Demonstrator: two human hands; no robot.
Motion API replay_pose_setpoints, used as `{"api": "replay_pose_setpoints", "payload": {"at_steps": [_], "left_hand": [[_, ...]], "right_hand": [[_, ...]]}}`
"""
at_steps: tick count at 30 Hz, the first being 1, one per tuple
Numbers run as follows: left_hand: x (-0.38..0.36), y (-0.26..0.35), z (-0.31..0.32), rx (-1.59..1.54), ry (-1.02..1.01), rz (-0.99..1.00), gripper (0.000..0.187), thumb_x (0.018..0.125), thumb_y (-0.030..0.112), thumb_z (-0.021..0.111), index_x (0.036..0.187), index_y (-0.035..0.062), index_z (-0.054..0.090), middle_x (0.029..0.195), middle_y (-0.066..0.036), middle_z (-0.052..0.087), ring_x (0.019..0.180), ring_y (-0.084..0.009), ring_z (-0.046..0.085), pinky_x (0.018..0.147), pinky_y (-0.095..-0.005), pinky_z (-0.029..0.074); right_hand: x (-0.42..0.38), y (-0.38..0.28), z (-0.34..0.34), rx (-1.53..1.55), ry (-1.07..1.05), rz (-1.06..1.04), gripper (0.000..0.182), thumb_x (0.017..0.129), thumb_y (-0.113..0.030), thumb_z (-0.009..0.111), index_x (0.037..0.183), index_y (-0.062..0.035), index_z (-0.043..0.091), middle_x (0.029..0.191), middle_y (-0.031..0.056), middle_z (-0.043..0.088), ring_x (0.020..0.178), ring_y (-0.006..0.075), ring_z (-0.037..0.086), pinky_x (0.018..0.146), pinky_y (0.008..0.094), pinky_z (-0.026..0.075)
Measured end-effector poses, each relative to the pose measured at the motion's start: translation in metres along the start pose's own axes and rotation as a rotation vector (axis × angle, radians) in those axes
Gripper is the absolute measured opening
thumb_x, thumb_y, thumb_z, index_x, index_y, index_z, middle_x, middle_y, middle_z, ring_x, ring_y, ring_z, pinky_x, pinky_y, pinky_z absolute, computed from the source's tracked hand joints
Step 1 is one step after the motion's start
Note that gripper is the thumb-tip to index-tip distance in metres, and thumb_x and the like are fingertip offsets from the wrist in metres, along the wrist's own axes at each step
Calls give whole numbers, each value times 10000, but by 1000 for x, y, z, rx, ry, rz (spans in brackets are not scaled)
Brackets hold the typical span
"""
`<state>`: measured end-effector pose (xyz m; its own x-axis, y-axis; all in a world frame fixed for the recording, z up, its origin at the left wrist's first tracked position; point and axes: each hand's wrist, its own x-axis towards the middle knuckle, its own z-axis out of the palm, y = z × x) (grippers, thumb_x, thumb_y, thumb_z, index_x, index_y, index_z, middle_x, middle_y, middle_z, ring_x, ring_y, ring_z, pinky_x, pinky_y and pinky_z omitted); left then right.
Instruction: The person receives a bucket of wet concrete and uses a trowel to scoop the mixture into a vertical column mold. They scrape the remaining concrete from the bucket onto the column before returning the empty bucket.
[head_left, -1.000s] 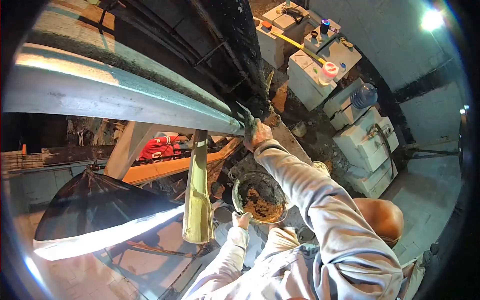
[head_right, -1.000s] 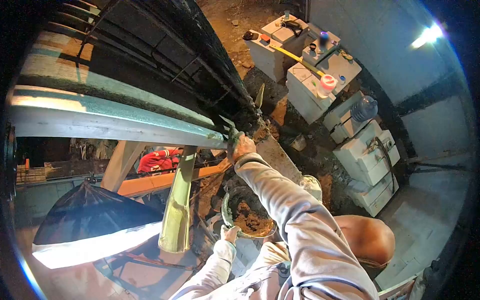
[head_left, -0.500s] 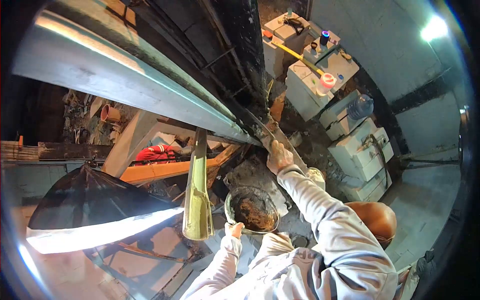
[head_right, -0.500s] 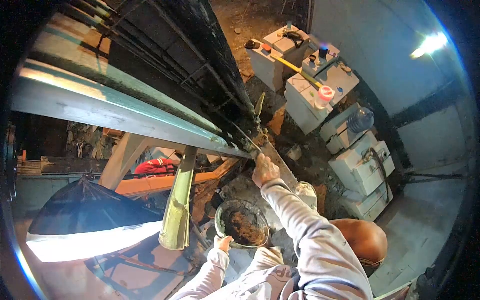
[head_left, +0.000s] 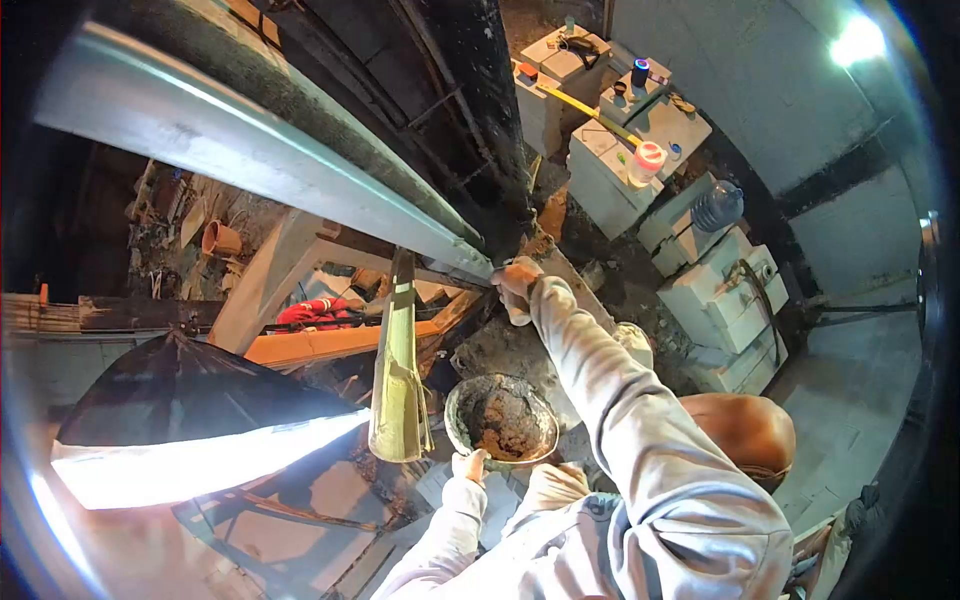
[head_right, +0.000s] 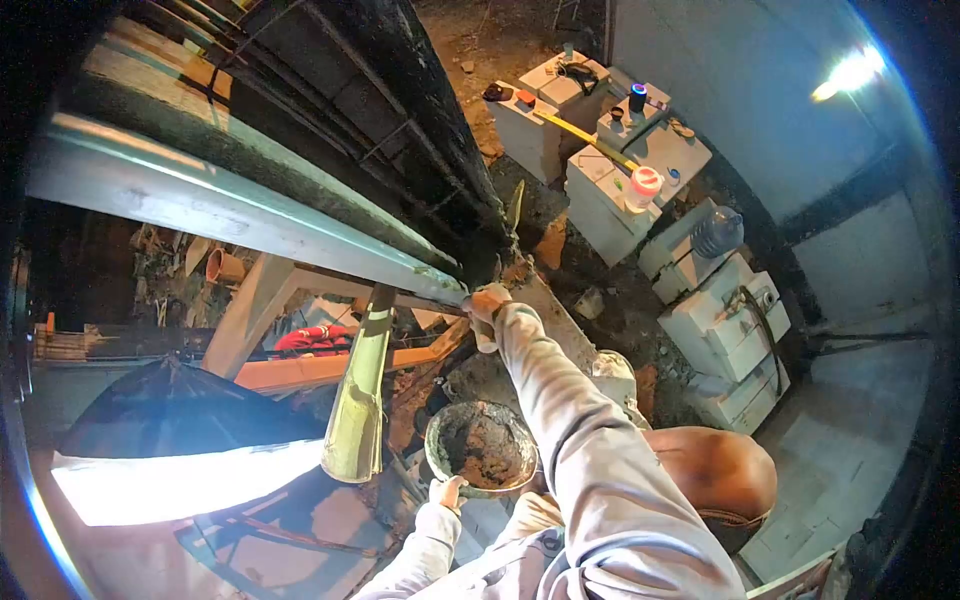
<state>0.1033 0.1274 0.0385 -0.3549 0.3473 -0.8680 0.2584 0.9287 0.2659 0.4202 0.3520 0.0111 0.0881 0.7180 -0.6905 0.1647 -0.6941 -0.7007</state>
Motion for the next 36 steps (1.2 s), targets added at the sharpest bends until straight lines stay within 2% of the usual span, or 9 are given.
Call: {"api": "replay_pose_setpoints", "payload": {"at_steps": [8, 9, 15, 19, 21, 22, 29, 32, 36], "left_hand": [[36, -25, -2, 39, -69, 73, 410, 659, 110, 642, 1013, 82, 438, 899, -101, 559, 773, -250, 561, 637, -395, 434], [50, -39, -4, 64, 5, 121, 410, 647, 107, 644, 1001, 82, 437, 871, -96, 549, 745, -242, 553, 616, -383, 428], [19, -18, -9, 87, 32, 149, 399, 580, 101, 671, 892, -4, 445, 769, -104, 516, 639, -184, 483, 563, -318, 412], [23, -24, -12, 89, 59, 161, 405, 576, 98, 663, 900, -3, 442, 772, -114, 525, 636, -185, 503, 537, -320, 419], [23, -20, -15, 65, -24, 120, 438, 581, 88, 652, 943, 7, 419, 865, -139, 517, 743, -250, 525, 622, -408, 444], [17, -15, -13, 35, -14, 120, 436, 579, 82, 647, 944, 6, 420, 846, -132, 519, 727, -241, 523, 615, -409, 439], [-12, 0, -19, 4, -92, 151, 364, 588, 74, 629, 890, 45, 429, 733, -73, 490, 612, -199, 495, 517, -347, 417], [-20, 10, -19, -19, -158, 136, 326, 600, 72, 620, 868, 53, 436, 726, -68, 490, 606, -195, 490, 526, -341, 414], [-5, -2, -14, 41, -82, 113, 309, 620, 75, 615, 879, 58, 448, 738, -68, 504, 594, -207, 492, 550, -358, 418]], "right_hand": [[-36, -3, -10, -381, 250, -24, 248, 739, -230, 550, 866, -34, 635, 838, 143, 640, 837, 252, 620, 747, 334, 470], [-34, 3, -9, 78, 185, 127, 226, 737, -223, 536, 819, -42, 643, 811, 154, 632, 792, 247, 621, 710, 331, 473], [-24, -19, -40, 258, -110, 26, 172, 720, -201, 616, 700, -31, 624, 708, 87, 628, 602, 198, 597, 578, 319, 466], [-68, -68, -55, -154, 110, -132, 236, 704, -224, 566, 763, -21, 669, 790, 125, 662, 706, 236, 633, 640, 313, 480], [-58, -59, -54, -1107, 200, -555, 210, 686, -189, 580, 762, -15, 670, 854, 150, 658, 837, 265, 633, 707, 317, 489], [-83, -91, -53, -653, 277, -65, 246, 678, -209, 592, 818, -20, 665, 941, 160, 640, 963, 287, 596, 792, 326, 476], [-113, -40, -43, -717, 233, -49, 291, 728, -232, 521, 930, -54, 631, 1040, 151, 603, 994, 301, 564, 840, 358, 457], [-129, 22, -31, -641, 609, -242, 197, 721, -190, 545, 795, -19, 608, 896, 167, 636, 815, 298, 626, 699, 360, 495], [-83, 120, -46, -739, -5, -349, 167, 757, -161, 530, 711, -10, 584, 798, 156, 622, 732, 250, 624, 650, 316, 489]]}}
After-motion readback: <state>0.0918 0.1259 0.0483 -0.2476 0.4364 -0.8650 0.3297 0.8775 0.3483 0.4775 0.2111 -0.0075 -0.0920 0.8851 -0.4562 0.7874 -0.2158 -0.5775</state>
